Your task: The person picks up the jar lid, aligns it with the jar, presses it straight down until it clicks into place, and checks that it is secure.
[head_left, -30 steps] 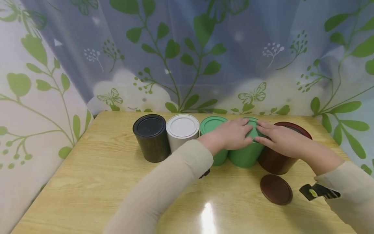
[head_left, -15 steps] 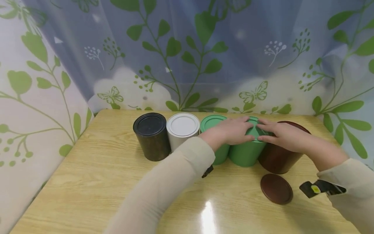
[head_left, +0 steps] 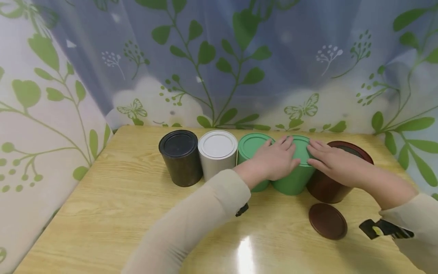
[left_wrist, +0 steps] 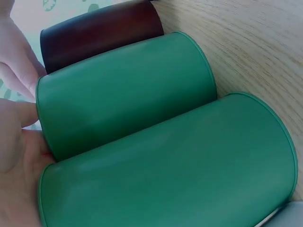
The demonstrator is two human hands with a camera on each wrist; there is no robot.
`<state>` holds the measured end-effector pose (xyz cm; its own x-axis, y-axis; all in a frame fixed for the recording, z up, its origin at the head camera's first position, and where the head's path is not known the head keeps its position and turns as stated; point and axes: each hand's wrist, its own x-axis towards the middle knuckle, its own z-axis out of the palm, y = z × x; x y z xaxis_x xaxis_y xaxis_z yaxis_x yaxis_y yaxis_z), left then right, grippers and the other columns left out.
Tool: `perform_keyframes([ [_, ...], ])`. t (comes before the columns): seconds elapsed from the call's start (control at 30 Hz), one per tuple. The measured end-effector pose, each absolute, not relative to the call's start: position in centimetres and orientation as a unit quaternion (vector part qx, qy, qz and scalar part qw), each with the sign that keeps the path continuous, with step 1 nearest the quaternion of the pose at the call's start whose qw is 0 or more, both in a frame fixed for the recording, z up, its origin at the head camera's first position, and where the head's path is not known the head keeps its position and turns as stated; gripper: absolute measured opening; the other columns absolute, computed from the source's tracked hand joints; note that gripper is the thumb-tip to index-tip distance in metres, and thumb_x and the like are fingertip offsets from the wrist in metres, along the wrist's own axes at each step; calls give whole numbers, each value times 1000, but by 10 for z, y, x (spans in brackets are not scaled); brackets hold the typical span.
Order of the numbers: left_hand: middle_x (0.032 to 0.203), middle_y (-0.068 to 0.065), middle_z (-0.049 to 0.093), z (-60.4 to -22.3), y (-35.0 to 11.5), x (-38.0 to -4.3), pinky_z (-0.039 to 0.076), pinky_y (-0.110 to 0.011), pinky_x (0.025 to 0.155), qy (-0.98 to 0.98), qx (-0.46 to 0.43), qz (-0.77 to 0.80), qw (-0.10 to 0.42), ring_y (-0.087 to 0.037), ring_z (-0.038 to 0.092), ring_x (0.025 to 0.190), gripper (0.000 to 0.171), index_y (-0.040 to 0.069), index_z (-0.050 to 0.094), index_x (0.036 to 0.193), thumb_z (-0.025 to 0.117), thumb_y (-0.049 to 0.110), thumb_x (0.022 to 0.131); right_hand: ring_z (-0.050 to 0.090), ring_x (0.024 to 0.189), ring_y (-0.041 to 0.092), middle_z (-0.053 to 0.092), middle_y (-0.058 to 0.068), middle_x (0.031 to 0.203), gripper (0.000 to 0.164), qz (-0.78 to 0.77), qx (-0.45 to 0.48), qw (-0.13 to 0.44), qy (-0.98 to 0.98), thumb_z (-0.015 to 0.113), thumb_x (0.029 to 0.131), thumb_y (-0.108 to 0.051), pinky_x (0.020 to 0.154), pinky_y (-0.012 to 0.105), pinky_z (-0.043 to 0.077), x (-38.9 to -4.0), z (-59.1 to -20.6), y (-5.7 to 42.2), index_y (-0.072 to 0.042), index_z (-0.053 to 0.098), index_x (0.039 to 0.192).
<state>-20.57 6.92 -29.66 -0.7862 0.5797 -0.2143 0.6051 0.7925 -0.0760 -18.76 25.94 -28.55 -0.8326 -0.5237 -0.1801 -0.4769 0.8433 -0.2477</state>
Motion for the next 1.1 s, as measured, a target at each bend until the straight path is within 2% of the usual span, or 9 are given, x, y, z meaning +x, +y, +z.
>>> perform_keyframes([
  [0.3,156,6,5,-292,73,-207,8,-37,113,945,311,-49,85,-10,1,141,60,24,19,150,20,54,98,20,133,47,20,32,146,63,-65,-263,124,955,44,99,-33,103,58,22,-192,-279,258,11,28,141],
  [0.37,155,6,9,-293,74,-208,9,-38,113,945,315,-59,70,-11,4,141,67,25,24,149,21,63,94,15,133,47,15,32,147,64,-91,-263,138,950,44,99,-34,103,60,20,-193,-279,260,10,26,142],
  [0.47,156,2,7,-297,76,-208,12,-37,113,940,327,-92,46,-13,4,141,83,23,23,149,26,75,84,7,135,47,9,30,149,64,-144,-271,163,938,44,100,-33,104,62,14,-195,-279,262,8,22,144],
  [0.6,156,-5,4,-302,80,-207,16,-33,112,929,345,-132,19,-16,7,141,89,19,20,148,35,76,81,3,137,43,7,26,151,65,-170,-278,174,929,44,100,-33,105,61,11,-195,-279,263,7,20,145],
  [0.7,156,-5,6,-303,82,-209,19,-31,111,923,351,-158,7,-17,10,141,87,18,19,148,36,73,83,6,137,43,8,25,152,67,-155,-277,169,933,43,99,-36,105,60,14,-196,-279,264,7,20,145],
  [0.9,156,0,-1,-303,88,-210,17,-30,111,917,340,-206,17,-18,7,141,93,17,0,151,32,73,85,11,135,45,11,28,150,68,-121,-274,150,942,42,100,-38,103,62,16,-195,-281,260,8,21,144],
  [1.1,156,-1,-1,-304,88,-210,15,-30,112,922,334,-193,22,-18,5,141,90,18,5,152,34,71,86,17,133,47,17,33,146,69,-39,-272,94,957,43,99,-39,100,66,17,-183,-289,255,12,26,141],
])
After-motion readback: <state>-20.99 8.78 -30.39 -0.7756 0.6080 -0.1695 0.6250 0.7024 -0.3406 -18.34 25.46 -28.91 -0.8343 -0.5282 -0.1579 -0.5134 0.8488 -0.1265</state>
